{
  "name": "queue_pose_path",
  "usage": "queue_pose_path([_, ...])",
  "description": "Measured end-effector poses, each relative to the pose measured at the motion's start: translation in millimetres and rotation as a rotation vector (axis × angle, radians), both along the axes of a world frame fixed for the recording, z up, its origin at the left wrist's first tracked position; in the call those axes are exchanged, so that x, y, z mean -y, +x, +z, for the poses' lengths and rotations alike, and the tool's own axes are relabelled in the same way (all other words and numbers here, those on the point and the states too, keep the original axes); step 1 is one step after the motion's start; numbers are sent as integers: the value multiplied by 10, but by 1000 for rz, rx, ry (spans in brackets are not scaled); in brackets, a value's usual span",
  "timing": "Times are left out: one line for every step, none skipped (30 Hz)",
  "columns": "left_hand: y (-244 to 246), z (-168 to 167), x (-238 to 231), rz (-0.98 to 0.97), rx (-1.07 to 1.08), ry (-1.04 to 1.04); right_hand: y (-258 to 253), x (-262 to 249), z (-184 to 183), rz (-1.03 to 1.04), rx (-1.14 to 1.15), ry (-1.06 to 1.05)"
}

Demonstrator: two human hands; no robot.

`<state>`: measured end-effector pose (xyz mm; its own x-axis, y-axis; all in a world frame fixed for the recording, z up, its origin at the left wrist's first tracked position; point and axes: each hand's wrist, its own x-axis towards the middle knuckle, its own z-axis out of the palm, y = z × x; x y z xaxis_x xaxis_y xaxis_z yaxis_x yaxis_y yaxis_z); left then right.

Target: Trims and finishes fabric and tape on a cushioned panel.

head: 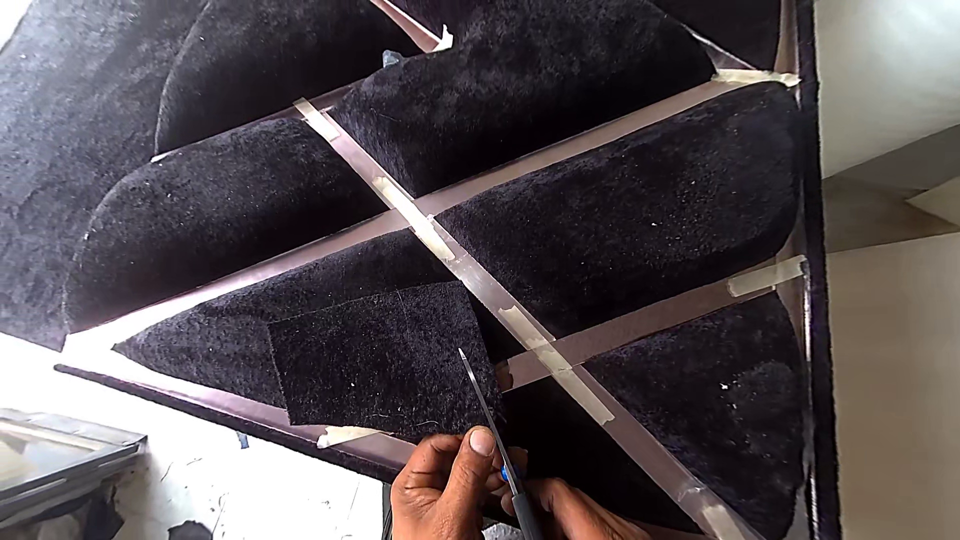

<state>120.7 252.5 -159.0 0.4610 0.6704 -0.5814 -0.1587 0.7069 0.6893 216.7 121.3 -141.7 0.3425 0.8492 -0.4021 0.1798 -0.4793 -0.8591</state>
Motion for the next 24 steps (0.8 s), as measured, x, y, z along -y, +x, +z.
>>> queue_pose_path([-1,0,-1,-2,-3,1,7,1,0,4,3,2])
queue_pose_path([0,1,-3,-5,-8,4,16,1,4,11,10,3])
queue_pose_path([2,2,-3,-7,-15,5,25,3,9,16,18,2])
queue_pose_path([3,3,-2,-4,-22,7,36,8,15,21,20,-3])
queue_pose_path([5,1,-1,0,-25,8,47,14,17,23,23,-4])
queue_pose_path([7,-2,0,4,-26,8,59,20,25,30,26,-7])
queue_pose_path([5,-2,1,6,-27,6,66,28,33,35,28,-9])
queue_pose_path([2,-5,1,5,-26,4,72,35,37,37,32,-7])
queue_pose_path([-2,-7,0,3,-20,1,74,43,38,39,36,-3])
queue_pose_path([-2,-9,-1,3,-16,0,76,50,37,40,37,0])
queue_pose_path([-1,-9,-2,4,-13,-1,77,56,35,40,37,1])
queue_pose_path([0,-10,-2,5,-10,0,78,59,34,41,37,-2])
queue_pose_path([-1,-11,-1,6,-6,0,78,63,35,43,34,-5])
queue_pose_path([-1,-11,0,7,-4,-1,77,65,34,43,30,-6])
queue_pose_path([0,-10,-1,8,-3,-2,77,66,35,44,26,-5])
queue_pose_path([2,-10,-1,9,-5,-3,77,66,33,43,26,0])
queue_pose_path([5,-10,-1,12,-8,-5,78,65,31,41,26,4])
queue_pose_path([6,-12,1,15,-7,-5,77,66,28,42,26,6])
queue_pose_path([5,-14,1,16,-5,-4,75,67,25,41,27,8])
queue_pose_path([6,-13,1,18,-2,-5,72,70,23,41,31,9])
queue_pose_path([7,-12,2,18,-1,-5,72,73,24,45,33,5])
queue_pose_path([9,-9,1,17,-2,-4,74,76,24,52,32,2])
queue_pose_path([11,-6,0,19,-3,-6,73,78,24,57,34,0])
queue_pose_path([12,-1,2,21,-4,-9,70,80,26,59,37,-3])
